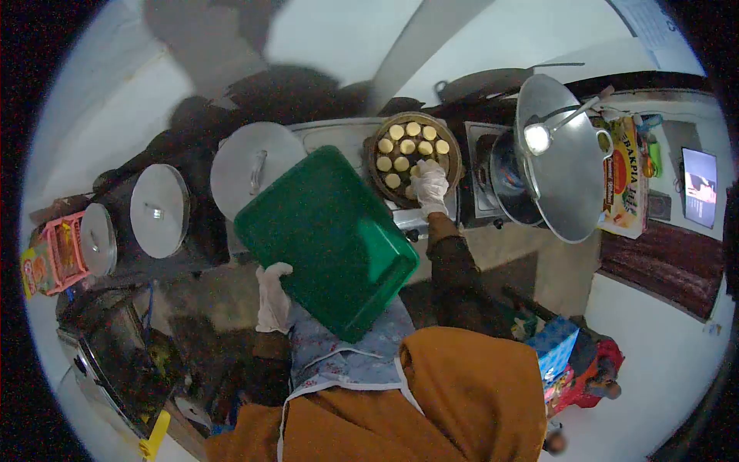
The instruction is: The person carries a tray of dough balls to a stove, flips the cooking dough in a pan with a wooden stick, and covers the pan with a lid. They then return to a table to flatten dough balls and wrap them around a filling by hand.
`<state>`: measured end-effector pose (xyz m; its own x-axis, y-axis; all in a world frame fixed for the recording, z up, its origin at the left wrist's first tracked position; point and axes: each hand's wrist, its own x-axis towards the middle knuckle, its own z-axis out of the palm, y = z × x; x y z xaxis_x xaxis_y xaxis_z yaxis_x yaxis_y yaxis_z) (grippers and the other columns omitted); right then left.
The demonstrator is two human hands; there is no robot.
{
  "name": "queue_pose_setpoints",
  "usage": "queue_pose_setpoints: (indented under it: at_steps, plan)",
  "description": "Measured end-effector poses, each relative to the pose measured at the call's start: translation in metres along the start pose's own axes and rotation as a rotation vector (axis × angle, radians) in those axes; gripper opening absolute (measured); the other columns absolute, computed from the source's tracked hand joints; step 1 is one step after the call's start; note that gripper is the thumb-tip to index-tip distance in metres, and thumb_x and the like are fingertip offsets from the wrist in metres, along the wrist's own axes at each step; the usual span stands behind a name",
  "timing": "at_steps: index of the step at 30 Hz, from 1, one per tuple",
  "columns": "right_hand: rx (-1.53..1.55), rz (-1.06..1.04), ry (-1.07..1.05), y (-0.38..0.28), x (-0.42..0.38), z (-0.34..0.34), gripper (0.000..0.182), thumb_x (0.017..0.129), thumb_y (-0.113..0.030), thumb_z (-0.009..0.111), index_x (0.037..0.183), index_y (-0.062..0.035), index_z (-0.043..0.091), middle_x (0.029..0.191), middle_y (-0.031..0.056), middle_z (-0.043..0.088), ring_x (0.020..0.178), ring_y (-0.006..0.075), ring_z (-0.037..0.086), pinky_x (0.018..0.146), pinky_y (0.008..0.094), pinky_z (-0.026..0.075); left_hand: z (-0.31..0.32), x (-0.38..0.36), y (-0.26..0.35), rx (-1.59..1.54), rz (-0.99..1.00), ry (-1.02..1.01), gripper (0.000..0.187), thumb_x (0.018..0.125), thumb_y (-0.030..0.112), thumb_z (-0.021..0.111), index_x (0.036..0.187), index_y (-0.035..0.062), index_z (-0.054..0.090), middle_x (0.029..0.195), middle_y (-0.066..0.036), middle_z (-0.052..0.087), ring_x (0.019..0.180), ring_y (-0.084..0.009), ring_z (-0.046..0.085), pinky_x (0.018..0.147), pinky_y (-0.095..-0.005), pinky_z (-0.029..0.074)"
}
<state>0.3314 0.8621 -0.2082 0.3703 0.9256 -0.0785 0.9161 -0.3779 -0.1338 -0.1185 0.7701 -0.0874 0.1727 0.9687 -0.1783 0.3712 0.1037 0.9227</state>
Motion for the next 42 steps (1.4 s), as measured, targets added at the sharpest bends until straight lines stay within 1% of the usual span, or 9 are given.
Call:
queue_pose_setpoints:
  at_steps: [1, 4, 15, 18, 21, 26, 30, 34, 42]
  plan:
    - [0.002, -0.034, 0.042, 0.002, -0.001, 0.000, 0.044, 0.074, -0.036, 0.082, 0.109, -0.0133, 0.067, 0.100, 0.0149, 0.066, 0.102, 0.0361, 0.063, 0.085, 0.0500, 0.052, -0.001, 0.000, 0.002, 0.261, 0.192, -0.016, 0.026, 0.086, 0.013, 0.061, 0.111, 0.0079, 0.056, 0.110, -0.008, 0.055, 0.106, -0.0219, 0.056, 0.090, -0.0362, 0.051]
    - [0.078, -0.006, 0.056, -0.008, 0.007, -0.002, 0.041, 0.077, -0.038, 0.079, 0.108, -0.0138, 0.069, 0.100, 0.0153, 0.066, 0.101, 0.0362, 0.063, 0.085, 0.0502, 0.052, 0.010, 0.015, 0.023, -0.645, -0.610, 0.171, 0.026, 0.086, 0.013, 0.060, 0.111, 0.0071, 0.056, 0.109, -0.007, 0.056, 0.101, -0.0219, 0.058, 0.085, -0.0359, 0.053]
    - [0.172, 0.073, 0.044, -0.028, 0.020, -0.006, 0.032, 0.081, -0.037, 0.075, 0.102, -0.0129, 0.073, 0.095, 0.0151, 0.068, 0.094, 0.0350, 0.065, 0.082, 0.0477, 0.053, 0.014, 0.029, 0.055, -0.652, -0.688, 0.257, 0.034, 0.077, 0.007, 0.062, 0.111, 0.0044, 0.056, 0.101, -0.007, 0.060, 0.092, -0.0220, 0.061, 0.080, -0.0349, 0.053]
    - [0.320, 0.148, 0.115, -0.024, 0.031, 0.000, 0.029, 0.080, -0.033, 0.076, 0.100, -0.0134, 0.075, 0.098, 0.0137, 0.070, 0.095, 0.0337, 0.066, 0.083, 0.0460, 0.053, 0.011, 0.021, 0.028, -0.262, -0.331, 0.170, 0.036, 0.076, 0.007, 0.062, 0.111, 0.0042, 0.056, 0.101, -0.007, 0.060, 0.092, -0.0222, 0.061, 0.080, -0.0351, 0.053]
    - [0.233, 0.095, 0.161, -0.026, 0.047, 0.000, 0.026, 0.080, -0.033, 0.076, 0.099, -0.0150, 0.076, 0.100, 0.0123, 0.071, 0.097, 0.0328, 0.068, 0.082, 0.0461, 0.054, 0.012, 0.022, 0.024, -0.429, -0.469, 0.182, 0.036, 0.076, 0.008, 0.062, 0.111, 0.0044, 0.056, 0.101, -0.007, 0.060, 0.092, -0.0224, 0.061, 0.080, -0.0354, 0.053]
    - [0.052, 0.145, 0.034, -0.033, 0.061, -0.010, 0.028, 0.082, -0.034, 0.075, 0.103, -0.0152, 0.077, 0.102, 0.0125, 0.072, 0.097, 0.0324, 0.068, 0.082, 0.0458, 0.055, 0.007, 0.013, 0.018, -0.103, -0.107, 0.089, 0.034, 0.077, 0.008, 0.062, 0.111, 0.0047, 0.056, 0.101, -0.007, 0.060, 0.091, -0.0230, 0.062, 0.078, -0.0361, 0.054]
    - [0.598, 0.337, -0.127, -0.012, 0.069, 0.004, 0.029, 0.082, -0.035, 0.076, 0.103, -0.0162, 0.077, 0.103, 0.0129, 0.072, 0.098, 0.0330, 0.068, 0.082, 0.0451, 0.054, 0.015, 0.016, 0.033, -0.563, -0.480, 0.204, 0.036, 0.077, 0.008, 0.062, 0.112, 0.0047, 0.056, 0.101, -0.008, 0.061, 0.090, -0.0233, 0.062, 0.077, -0.0359, 0.055]
    - [0.271, 0.051, 0.110, -0.006, 0.035, -0.003, 0.026, 0.081, -0.036, 0.077, 0.097, -0.0157, 0.076, 0.099, 0.0148, 0.071, 0.092, 0.0352, 0.068, 0.078, 0.0441, 0.054, 0.019, 0.027, 0.040, -0.677, -0.787, 0.309, 0.038, 0.077, 0.008, 0.062, 0.114, 0.0052, 0.055, 0.102, -0.008, 0.061, 0.090, -0.0235, 0.062, 0.077, -0.0366, 0.055]
    - [0.306, 0.033, 0.044, -0.019, 0.029, -0.005, 0.028, 0.081, -0.035, 0.076, 0.094, -0.0100, 0.076, 0.093, 0.0166, 0.072, 0.089, 0.0374, 0.067, 0.079, 0.0431, 0.053, 0.022, 0.018, 0.018, -0.605, -0.554, 0.225, 0.033, 0.078, 0.008, 0.064, 0.110, 0.0074, 0.058, 0.107, -0.008, 0.059, 0.095, -0.0224, 0.061, 0.080, -0.0365, 0.056]
